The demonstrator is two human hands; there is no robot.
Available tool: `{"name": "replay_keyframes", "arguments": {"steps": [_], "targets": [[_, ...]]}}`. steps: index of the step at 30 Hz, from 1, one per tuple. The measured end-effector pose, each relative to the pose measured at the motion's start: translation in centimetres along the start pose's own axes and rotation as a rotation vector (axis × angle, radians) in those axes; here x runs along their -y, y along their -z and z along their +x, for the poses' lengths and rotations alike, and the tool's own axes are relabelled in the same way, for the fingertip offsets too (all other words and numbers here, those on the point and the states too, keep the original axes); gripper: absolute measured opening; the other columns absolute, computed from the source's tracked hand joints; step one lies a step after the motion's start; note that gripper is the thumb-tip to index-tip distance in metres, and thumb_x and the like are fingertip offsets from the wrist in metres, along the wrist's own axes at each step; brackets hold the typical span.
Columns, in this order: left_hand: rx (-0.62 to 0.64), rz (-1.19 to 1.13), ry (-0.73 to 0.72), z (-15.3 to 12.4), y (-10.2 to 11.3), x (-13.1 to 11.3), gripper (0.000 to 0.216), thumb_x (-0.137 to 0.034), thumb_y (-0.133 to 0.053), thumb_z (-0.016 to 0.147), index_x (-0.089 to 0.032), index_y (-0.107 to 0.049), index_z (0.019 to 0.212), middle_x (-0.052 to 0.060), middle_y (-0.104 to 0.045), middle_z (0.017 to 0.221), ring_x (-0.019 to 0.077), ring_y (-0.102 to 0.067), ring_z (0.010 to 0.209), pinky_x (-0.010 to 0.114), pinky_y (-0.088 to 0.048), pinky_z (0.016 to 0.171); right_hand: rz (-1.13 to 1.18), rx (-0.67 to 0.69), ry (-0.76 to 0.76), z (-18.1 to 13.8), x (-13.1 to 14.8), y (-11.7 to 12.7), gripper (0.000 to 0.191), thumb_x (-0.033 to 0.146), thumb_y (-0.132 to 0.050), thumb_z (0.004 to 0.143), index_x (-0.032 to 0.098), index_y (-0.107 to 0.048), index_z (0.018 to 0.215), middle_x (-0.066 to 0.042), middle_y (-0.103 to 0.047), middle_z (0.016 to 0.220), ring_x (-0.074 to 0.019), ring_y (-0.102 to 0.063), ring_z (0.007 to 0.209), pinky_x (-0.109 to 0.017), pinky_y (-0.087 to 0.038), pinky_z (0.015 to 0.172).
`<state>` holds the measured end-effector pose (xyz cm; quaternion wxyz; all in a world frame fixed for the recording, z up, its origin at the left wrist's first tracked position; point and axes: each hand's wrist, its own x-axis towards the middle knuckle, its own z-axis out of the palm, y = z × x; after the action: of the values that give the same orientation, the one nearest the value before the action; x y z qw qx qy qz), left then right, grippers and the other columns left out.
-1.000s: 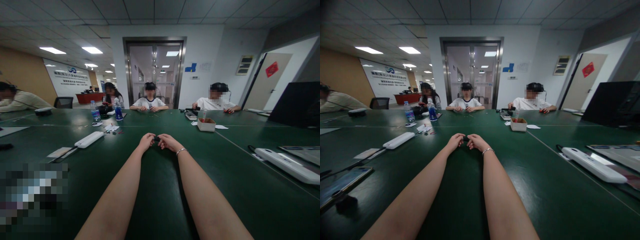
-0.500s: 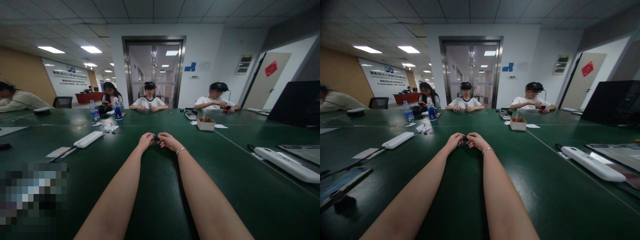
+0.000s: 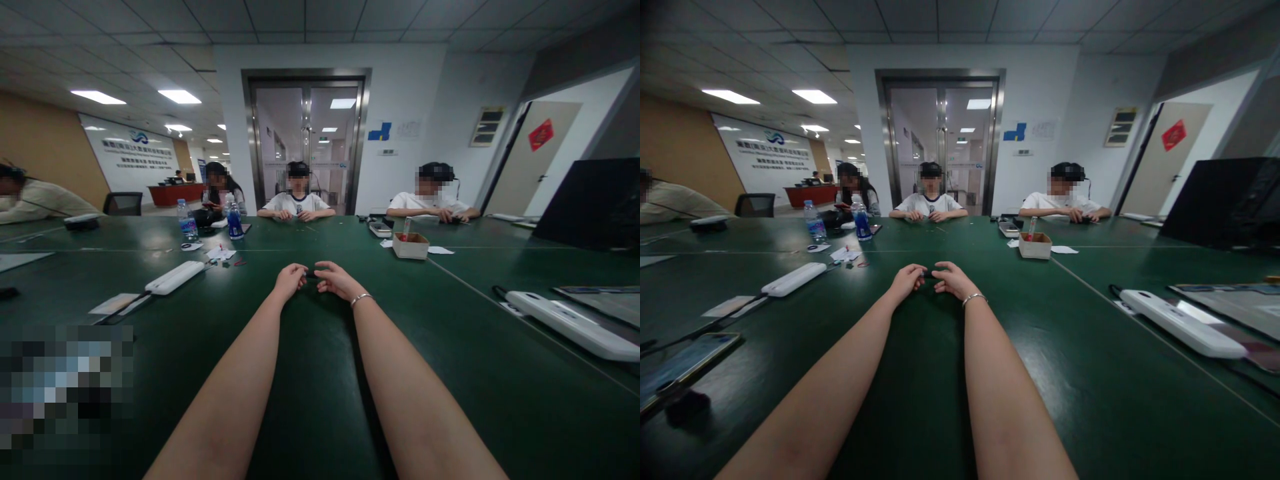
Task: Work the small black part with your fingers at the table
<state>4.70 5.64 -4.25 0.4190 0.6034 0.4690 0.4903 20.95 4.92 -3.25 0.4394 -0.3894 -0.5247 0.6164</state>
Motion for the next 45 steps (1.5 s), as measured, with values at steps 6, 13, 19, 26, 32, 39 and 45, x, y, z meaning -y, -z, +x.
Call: {"name": "replay_keyframes", "arguments": {"steps": [6, 13, 19, 26, 32, 39, 45], "targets": [[-0.001, -0.007, 0.001, 0.24, -0.11, 0.31, 0.018, -0.018, -0.044, 0.079, -0.011, -0.059, 0.087, -0.001, -0.053, 0.053, 0.0063, -0.044, 0.042, 0.017, -0.035, 0.04, 0.0, -0.019, -0.028, 0.15, 0.1, -0.22, 0.031, 0.027, -0.06, 0.083, 0.015, -0.044, 0.106, -0.002, -0.058, 0.066, -0.0101, -0.058, 0.047, -0.02, -0.052, 0.045], [0.002, 0.006, 0.012, 0.27, -0.08, 0.28, 0.017, -0.018, -0.045, 0.079, -0.011, -0.058, 0.086, -0.002, -0.052, 0.052, 0.0057, -0.045, 0.042, 0.016, -0.035, 0.041, -0.032, 0.037, 0.013, 0.14, 0.11, -0.3, 0.041, 0.01, -0.066, 0.074, 0.018, -0.045, 0.108, 0.001, -0.058, 0.071, -0.0076, -0.057, 0.046, -0.018, -0.052, 0.044], [-0.001, 0.012, 0.006, 0.42, -0.1, 0.51, 0.018, -0.02, -0.043, 0.08, -0.012, -0.059, 0.085, -0.002, -0.051, 0.05, 0.0063, -0.045, 0.041, 0.017, -0.034, 0.041, -0.106, 0.004, -0.05, 0.34, 0.12, -0.34, 0.019, 0.027, -0.05, 0.089, 0.012, -0.047, 0.1, -0.003, -0.059, 0.062, -0.0069, -0.051, 0.039, -0.016, -0.046, 0.037], [0.003, 0.002, 0.008, 0.62, -0.06, 0.8, 0.019, -0.021, -0.043, 0.08, -0.012, -0.059, 0.085, -0.001, -0.052, 0.052, 0.0069, -0.046, 0.042, 0.017, -0.035, 0.04, -0.098, 0.04, -0.028, 0.54, -0.06, -0.16, 0.027, 0.022, -0.059, 0.083, 0.016, -0.044, 0.105, 0.002, -0.058, 0.061, -0.0077, -0.052, 0.039, -0.018, -0.049, 0.039], [-0.002, 0.005, 0.027, 0.43, -0.1, 0.41, 0.017, -0.017, -0.043, 0.08, -0.011, -0.058, 0.086, -0.001, -0.052, 0.051, 0.0062, -0.045, 0.041, 0.016, -0.034, 0.04, -0.119, 0.008, -0.021, 0.46, 0.08, -0.23, 0.015, 0.017, -0.055, 0.085, 0.014, -0.05, 0.098, 0.001, -0.058, 0.064, -0.0051, -0.049, 0.037, -0.016, -0.047, 0.037], [0.003, 0.001, 0.023, 0.37, -0.12, 0.39, 0.018, -0.02, -0.043, 0.082, -0.011, -0.058, 0.085, -0.002, -0.052, 0.051, 0.0057, -0.044, 0.04, 0.016, -0.033, 0.04, -0.069, -0.035, -0.049, 0.32, 0.14, -0.34, 0.017, 0.03, -0.05, 0.09, 0.014, -0.048, 0.093, -0.001, -0.058, 0.057, -0.0077, -0.05, 0.038, -0.018, -0.047, 0.038], [-0.006, 0.003, 0.02, 0.42, -0.07, 0.46, 0.016, -0.019, -0.045, 0.08, -0.011, -0.059, 0.086, -0.001, -0.053, 0.053, 0.0059, -0.046, 0.042, 0.016, -0.035, 0.041, -0.12, 0.005, -0.012, 0.42, 0.06, -0.21, 0.011, 0.02, -0.056, 0.085, 0.013, -0.053, 0.094, 0.0, -0.059, 0.055, -0.0058, -0.047, 0.036, -0.015, -0.044, 0.035]]}}
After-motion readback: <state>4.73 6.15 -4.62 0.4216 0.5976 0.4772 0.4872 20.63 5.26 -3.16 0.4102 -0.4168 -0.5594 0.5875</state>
